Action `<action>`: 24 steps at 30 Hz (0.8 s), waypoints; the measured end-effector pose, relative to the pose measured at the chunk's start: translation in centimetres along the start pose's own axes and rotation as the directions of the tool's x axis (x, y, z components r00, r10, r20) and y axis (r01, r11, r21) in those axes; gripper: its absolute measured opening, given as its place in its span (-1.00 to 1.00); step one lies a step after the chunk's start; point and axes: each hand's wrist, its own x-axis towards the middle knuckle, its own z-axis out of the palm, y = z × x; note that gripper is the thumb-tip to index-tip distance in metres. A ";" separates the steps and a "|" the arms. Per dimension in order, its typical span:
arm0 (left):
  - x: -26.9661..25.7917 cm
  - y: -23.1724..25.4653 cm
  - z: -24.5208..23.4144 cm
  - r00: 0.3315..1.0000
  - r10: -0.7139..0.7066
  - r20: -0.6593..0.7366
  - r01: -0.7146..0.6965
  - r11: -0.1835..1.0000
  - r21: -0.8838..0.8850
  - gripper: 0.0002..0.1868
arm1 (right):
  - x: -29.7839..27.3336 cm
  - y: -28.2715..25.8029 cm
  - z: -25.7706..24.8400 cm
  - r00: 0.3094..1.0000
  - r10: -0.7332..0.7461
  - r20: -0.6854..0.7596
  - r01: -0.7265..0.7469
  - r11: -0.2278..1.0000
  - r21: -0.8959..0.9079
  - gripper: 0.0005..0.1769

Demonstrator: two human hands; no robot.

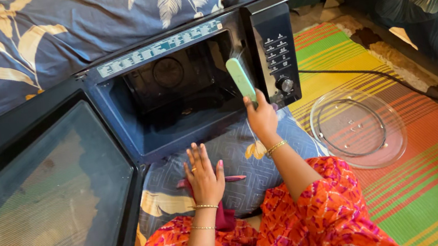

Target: The person cleans the interior and exterior of a microwave oven. They use a brush to scrub the inside surfaces, a cloth to wipe the interior and control panel, and a toothbrush to clean the control panel buttons.

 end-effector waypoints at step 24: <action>-0.4 -3.2 2.9 0.915 -0.334 -0.224 0.132 0.775 -0.618 -0.07 | -3.3 2.3 -0.7 0.952 -0.080 0.295 0.127 0.982 -0.143 -0.45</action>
